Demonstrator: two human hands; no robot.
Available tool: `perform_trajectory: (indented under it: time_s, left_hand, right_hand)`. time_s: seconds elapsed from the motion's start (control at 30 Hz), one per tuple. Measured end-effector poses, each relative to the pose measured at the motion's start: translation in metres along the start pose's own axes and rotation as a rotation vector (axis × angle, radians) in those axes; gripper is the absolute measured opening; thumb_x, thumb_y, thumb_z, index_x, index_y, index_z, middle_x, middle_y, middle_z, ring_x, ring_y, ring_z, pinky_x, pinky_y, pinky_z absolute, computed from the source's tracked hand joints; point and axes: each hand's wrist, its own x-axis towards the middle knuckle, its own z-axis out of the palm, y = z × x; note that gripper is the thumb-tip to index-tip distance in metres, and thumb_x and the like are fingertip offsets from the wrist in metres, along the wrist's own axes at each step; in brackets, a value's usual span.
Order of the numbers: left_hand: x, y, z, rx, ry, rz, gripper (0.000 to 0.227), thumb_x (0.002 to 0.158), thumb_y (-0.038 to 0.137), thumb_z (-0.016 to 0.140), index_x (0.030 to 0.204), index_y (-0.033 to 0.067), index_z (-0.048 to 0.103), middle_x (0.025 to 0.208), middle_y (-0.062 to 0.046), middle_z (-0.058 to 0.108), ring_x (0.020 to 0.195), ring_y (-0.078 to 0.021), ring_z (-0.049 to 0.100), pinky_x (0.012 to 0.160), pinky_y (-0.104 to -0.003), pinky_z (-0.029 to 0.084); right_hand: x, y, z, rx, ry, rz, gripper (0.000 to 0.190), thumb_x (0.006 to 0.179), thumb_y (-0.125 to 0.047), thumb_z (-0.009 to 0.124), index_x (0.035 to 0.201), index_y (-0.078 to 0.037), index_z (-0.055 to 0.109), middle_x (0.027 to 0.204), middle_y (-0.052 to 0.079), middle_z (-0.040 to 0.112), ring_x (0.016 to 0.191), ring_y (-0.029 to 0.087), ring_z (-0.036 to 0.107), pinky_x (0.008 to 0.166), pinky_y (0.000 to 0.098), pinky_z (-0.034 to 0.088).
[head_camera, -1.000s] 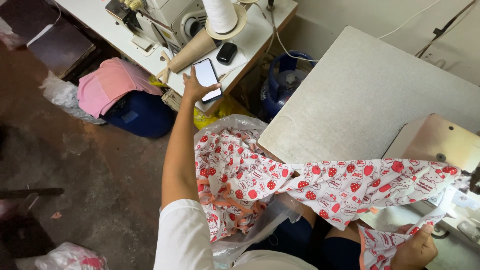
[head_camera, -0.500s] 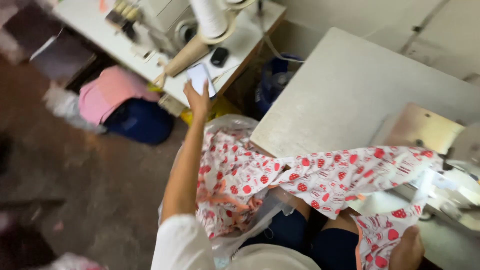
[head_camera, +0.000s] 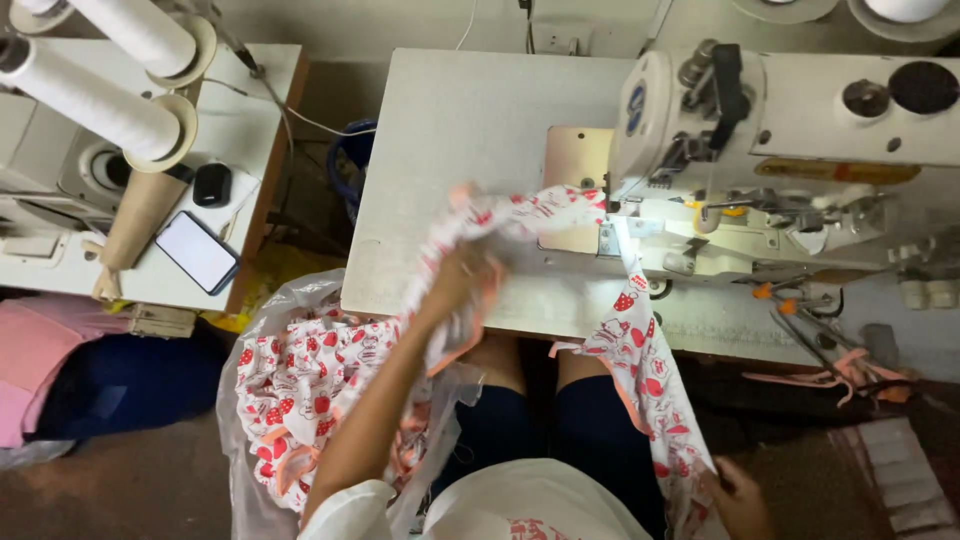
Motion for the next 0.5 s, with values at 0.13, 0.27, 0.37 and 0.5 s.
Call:
perform_trajectory:
  time_s: [0.13,0.27,0.37,0.5]
  left_hand:
    - [0.059,0.036,-0.109,0.441,-0.114,-0.291,0.018,0.089,0.018,0.05,0.077,0.0057,0.046,0.072,-0.012,0.057,0.068,-0.029,0.053,0.06,-0.045,0.034]
    - [0.039,0.132,-0.019,0.727,-0.276,-0.506,0.034,0.108,0.03,0.041,0.11,0.0055,0.065,0.102,-0.013,0.07,0.077,-0.0188,0.065,0.054,-0.026,0.056]
    - [0.029,0.127,0.075,-0.108,-0.406,-0.345,0.1,0.077,0.055,0.07,0.155,0.0049,0.032,0.159,-0.014,0.043,0.144,-0.0269,0.046,0.112,-0.037,0.039]
    - [0.057,0.099,0.064,-0.904,-0.43,-0.491,0.036,0.088,0.035,0.076,0.113,0.0114,0.065,0.106,-0.004,0.072,0.091,-0.0153,0.067,0.077,-0.028,0.054]
  right_hand:
    - [-0.005,-0.081,0.012,0.184,-0.024,0.004,0.026,0.094,-0.019,0.07,0.111,-0.001,0.078,0.103,0.012,0.081,0.089,0.019,0.069,0.079,0.0332,0.054]
    - [-0.043,-0.177,0.027,0.223,-0.107,-0.277,0.021,0.092,-0.018,0.071,0.101,-0.002,0.08,0.089,0.003,0.074,0.08,0.011,0.062,0.07,0.0233,0.046]
    - [-0.094,-0.242,0.009,0.285,-0.415,-0.276,0.029,0.083,-0.023,0.078,0.098,0.0,0.087,0.076,0.001,0.079,0.058,0.008,0.06,0.047,0.0248,0.043]
    - [-0.096,-0.223,-0.055,-0.049,-0.573,-0.604,0.036,0.088,-0.045,0.067,0.073,-0.013,0.077,0.061,-0.005,0.067,0.058,0.011,0.058,0.054,0.0324,0.043]
